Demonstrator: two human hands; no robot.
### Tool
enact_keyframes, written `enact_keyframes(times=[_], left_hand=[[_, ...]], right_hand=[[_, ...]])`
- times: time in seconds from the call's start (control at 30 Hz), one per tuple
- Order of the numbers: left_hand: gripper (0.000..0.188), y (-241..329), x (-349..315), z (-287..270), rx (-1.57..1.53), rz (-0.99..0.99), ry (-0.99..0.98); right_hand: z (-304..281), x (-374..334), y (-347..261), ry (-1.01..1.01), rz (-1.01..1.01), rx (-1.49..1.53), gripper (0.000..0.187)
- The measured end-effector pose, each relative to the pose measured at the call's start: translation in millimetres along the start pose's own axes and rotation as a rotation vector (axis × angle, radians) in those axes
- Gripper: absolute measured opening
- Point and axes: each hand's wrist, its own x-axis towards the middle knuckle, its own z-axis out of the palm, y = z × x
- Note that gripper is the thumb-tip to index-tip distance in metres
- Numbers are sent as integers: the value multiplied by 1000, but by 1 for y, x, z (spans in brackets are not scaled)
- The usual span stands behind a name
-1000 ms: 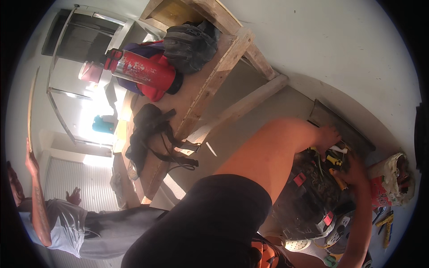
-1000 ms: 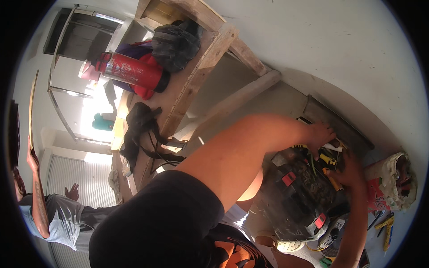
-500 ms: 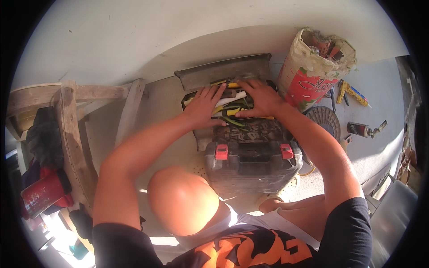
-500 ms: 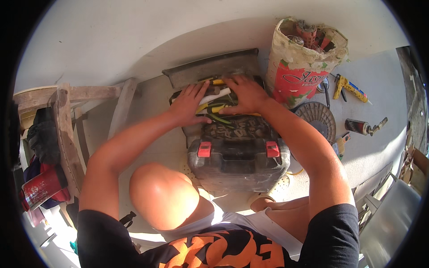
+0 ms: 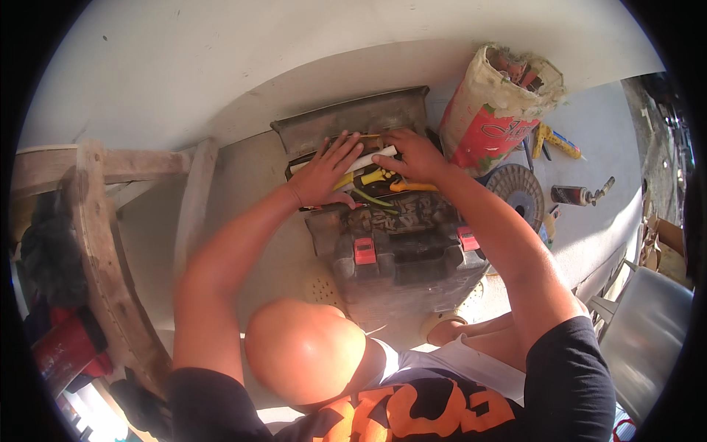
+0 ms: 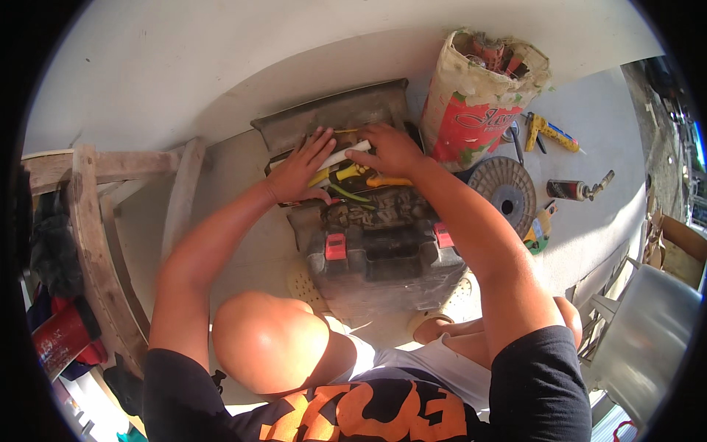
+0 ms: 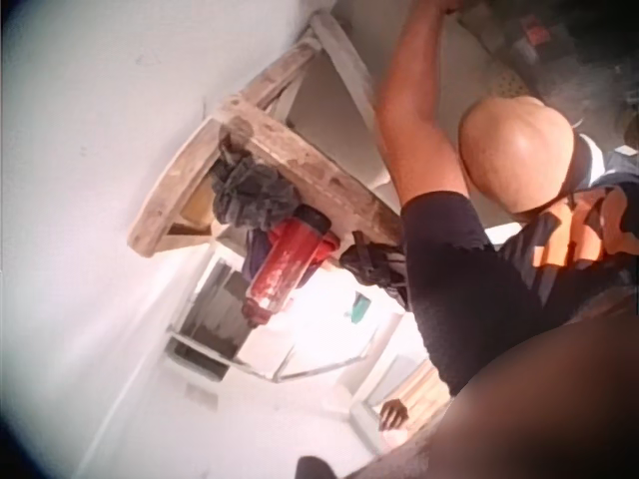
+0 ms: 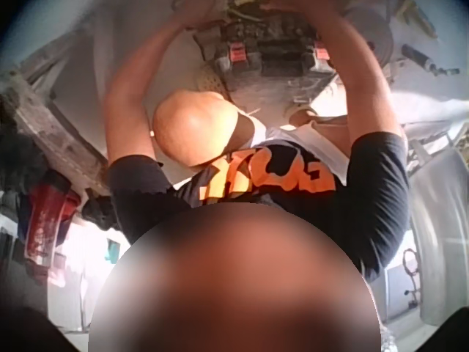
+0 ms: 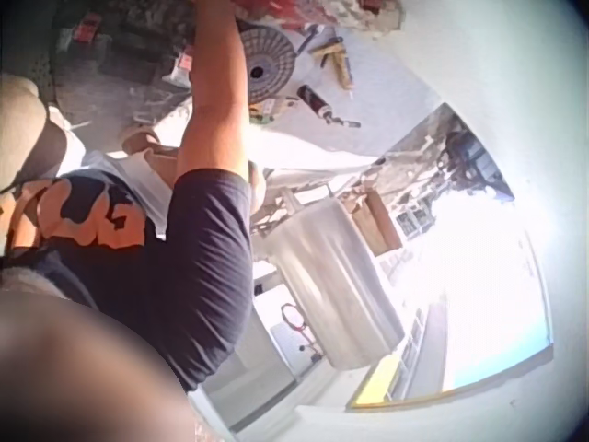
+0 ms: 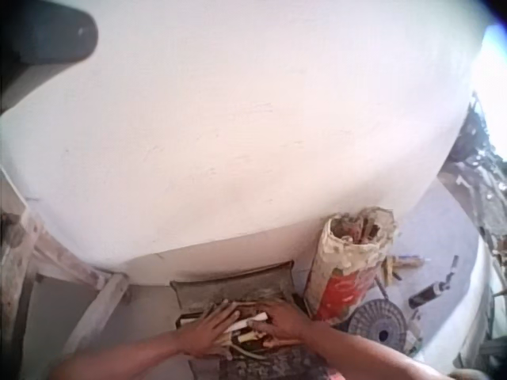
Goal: The person organizes various tools and supplies on the floor, including a paintbrush, spray can, pliers, and a caulking gun. They place items into a metal tray and a plastic toolbox, then close both containers.
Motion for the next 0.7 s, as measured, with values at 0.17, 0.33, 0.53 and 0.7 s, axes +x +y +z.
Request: enact_keyframes(times=[0.17, 0.33, 0.53, 0.7], left_hand=[[112, -2, 7, -12, 86, 62, 56], [63, -27, 9, -19, -287, -391, 532], [32, -84, 37, -9, -276, -522, 14], [29, -93, 51, -7, -325, -378, -217]], right_hand=[[-5, 10, 4, 107, 86, 38, 66], [-15, 39, 17, 82, 462, 512, 68], [-11, 95, 3, -47, 450, 292, 62], [10, 80, -16, -237, 23, -31, 44]])
